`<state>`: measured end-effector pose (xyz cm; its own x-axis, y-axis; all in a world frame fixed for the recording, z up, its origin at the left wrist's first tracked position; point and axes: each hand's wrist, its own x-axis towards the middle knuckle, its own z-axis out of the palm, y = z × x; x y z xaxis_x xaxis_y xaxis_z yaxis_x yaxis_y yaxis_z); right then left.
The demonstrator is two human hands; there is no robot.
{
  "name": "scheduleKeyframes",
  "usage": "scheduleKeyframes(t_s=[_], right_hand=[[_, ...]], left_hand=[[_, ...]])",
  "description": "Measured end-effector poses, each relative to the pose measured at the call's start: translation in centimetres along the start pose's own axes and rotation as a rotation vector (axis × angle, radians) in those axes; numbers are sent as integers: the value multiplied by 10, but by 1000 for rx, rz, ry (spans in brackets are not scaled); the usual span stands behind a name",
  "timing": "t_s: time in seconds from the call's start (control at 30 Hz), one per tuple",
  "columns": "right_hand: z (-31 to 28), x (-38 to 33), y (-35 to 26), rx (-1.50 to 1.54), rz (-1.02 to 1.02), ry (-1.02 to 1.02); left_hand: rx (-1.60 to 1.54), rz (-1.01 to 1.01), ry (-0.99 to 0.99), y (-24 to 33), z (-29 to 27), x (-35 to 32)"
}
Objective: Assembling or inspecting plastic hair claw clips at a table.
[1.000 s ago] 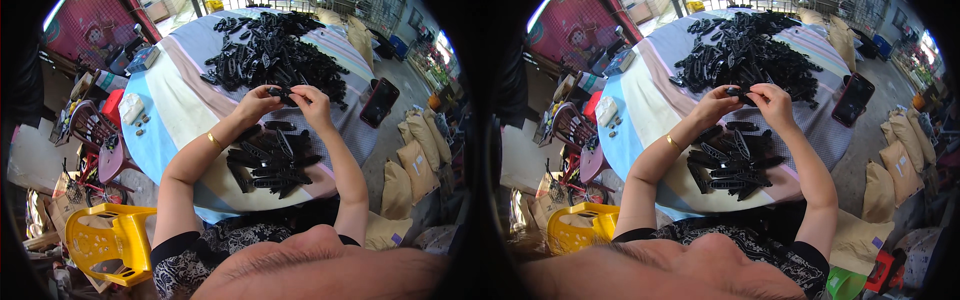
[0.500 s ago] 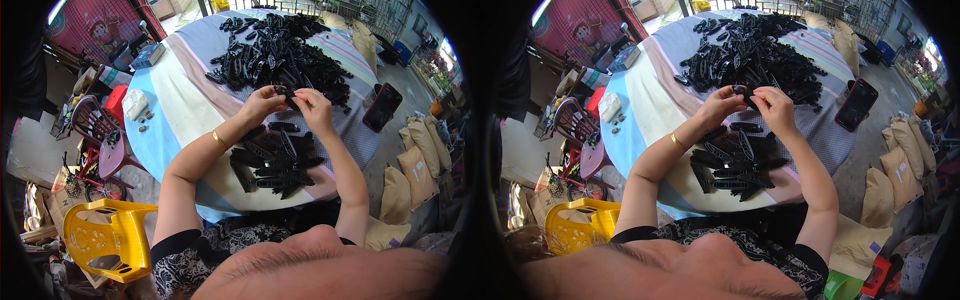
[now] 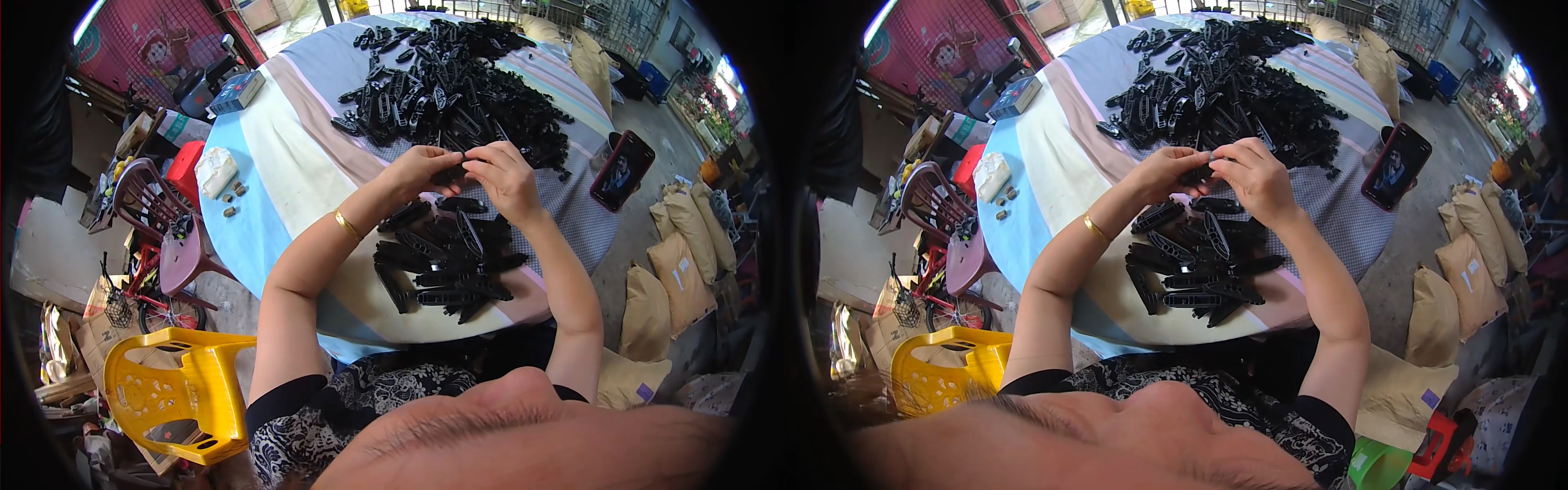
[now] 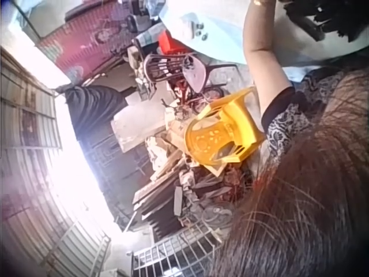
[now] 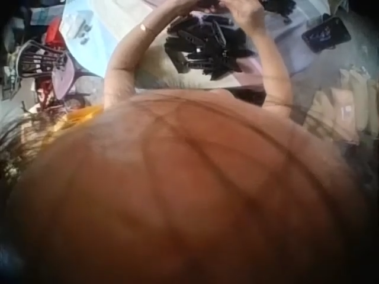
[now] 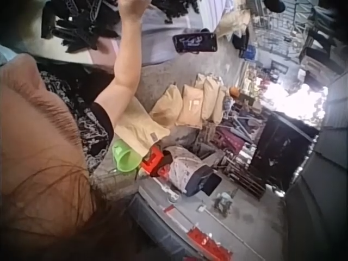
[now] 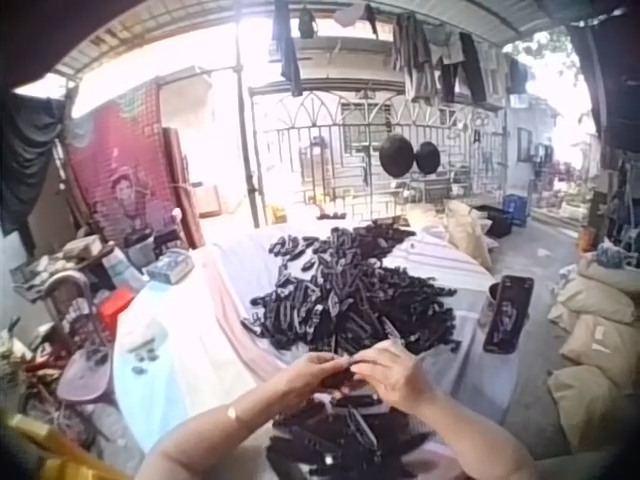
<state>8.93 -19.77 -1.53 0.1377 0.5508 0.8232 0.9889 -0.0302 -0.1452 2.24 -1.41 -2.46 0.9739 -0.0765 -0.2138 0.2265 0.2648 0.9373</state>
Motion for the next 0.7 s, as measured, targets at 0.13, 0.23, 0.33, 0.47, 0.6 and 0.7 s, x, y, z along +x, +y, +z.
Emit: scheduleKeyframes(t_s=[0.13, 0.23, 0.33, 0.47, 0.6, 0.7], right_hand=[[-3, 0, 3, -94, -91, -19], [-4, -2, 5, -86, -99, -50], [1, 0, 2, 54, 73, 11], [2, -13, 16, 489, 671, -250], [-3, -10, 14, 392, 550, -208], [-2, -9, 21, 502, 587, -293]], left_hand=[[107, -15, -122, 10, -1, -7], [212, 36, -151, 12, 0, -12], [331, 152, -109, 11, 0, -12], [886, 495, 75, 13, 18, -19], [996, 466, 136, 12, 25, -23], [921, 539, 100, 9, 15, -20]])
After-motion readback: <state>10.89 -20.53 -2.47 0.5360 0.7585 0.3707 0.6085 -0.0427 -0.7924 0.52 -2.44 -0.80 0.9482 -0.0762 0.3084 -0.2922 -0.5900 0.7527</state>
